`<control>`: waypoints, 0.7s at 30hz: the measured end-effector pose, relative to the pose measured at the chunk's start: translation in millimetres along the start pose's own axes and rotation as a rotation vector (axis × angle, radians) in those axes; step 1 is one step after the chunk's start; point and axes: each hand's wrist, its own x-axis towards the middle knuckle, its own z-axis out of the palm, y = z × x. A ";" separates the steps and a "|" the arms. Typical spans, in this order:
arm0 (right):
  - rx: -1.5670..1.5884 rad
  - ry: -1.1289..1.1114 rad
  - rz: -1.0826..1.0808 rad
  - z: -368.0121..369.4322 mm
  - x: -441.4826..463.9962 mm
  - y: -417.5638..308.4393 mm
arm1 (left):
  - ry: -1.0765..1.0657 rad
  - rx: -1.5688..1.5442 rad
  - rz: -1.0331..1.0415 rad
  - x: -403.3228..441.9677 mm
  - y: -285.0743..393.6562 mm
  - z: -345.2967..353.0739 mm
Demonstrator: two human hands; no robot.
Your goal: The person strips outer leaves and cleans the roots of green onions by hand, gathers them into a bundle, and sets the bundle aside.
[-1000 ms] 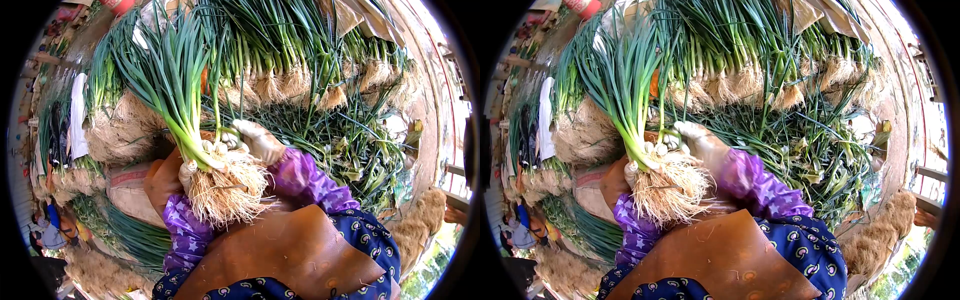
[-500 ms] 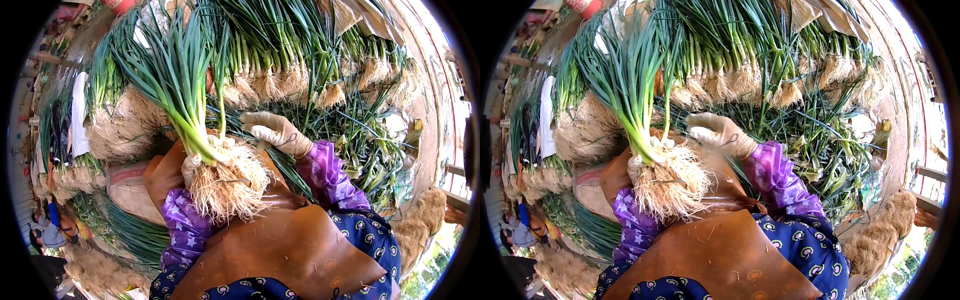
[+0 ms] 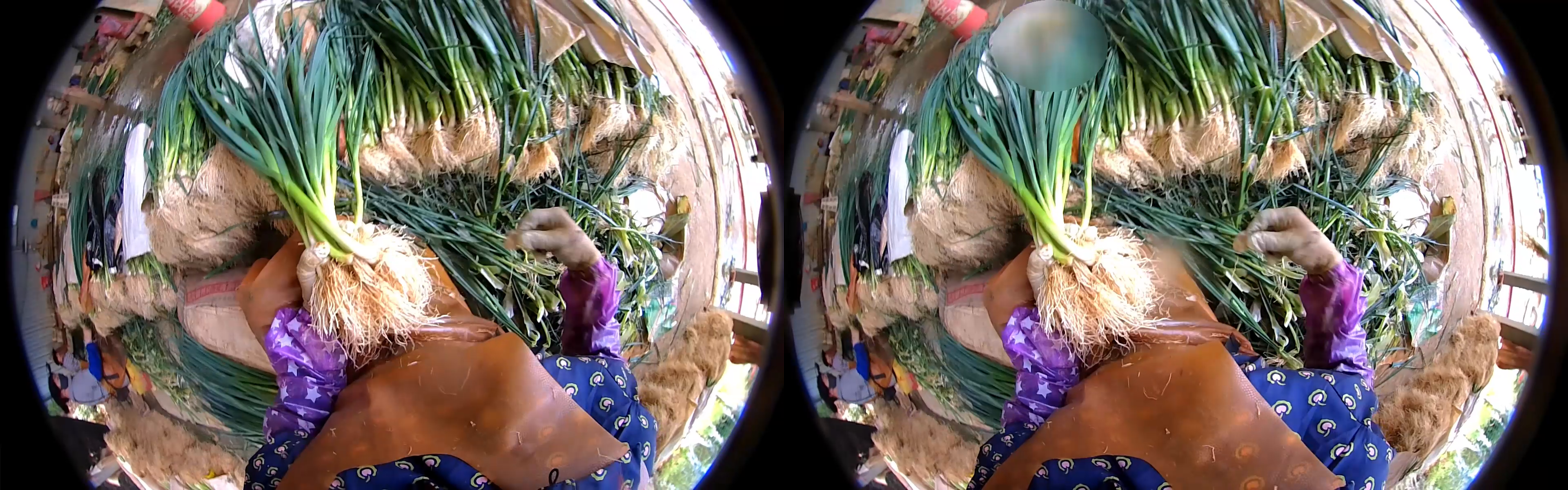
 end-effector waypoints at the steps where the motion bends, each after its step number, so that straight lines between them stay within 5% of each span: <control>1: -0.755 0.147 0.146 -3.6 13.3 28.8 | 0.003 0.022 -0.010 0.8 -1.2 -1.3; 2: -1.509 0.337 0.316 -9.5 28.2 46.7 | 0.009 0.044 -0.019 2.8 -0.6 -4.1; 3: -1.417 0.421 0.214 2.6 43.9 47.6 | 0.008 0.070 -0.024 6.1 1.2 -6.4; 4: -0.883 0.335 -0.097 29.6 65.0 36.9 | 0.011 0.087 -0.025 9.4 3.1 -7.4; 6: -0.106 -0.146 -0.393 91.6 108.3 11.1 | 0.026 0.102 -0.037 9.7 3.3 -15.5; 8: 0.355 -0.571 -0.477 134.8 134.2 -9.1 | 0.047 0.098 -0.049 14.1 6.7 -14.6; 10: 0.569 -0.605 -0.276 153.7 127.6 -32.2 | 0.056 0.097 -0.049 15.8 7.2 -19.6; 16: -0.101 -0.404 -0.101 133.5 133.3 -34.2 | 0.072 0.066 -0.077 19.3 10.2 -33.6; 17: -0.625 -0.199 -0.541 128.2 130.4 -39.1 | 0.077 0.065 -0.078 20.7 11.1 -35.0; 21: -1.092 -0.192 -0.424 129.2 111.4 -66.2 | 0.080 0.060 -0.108 19.1 12.5 -46.0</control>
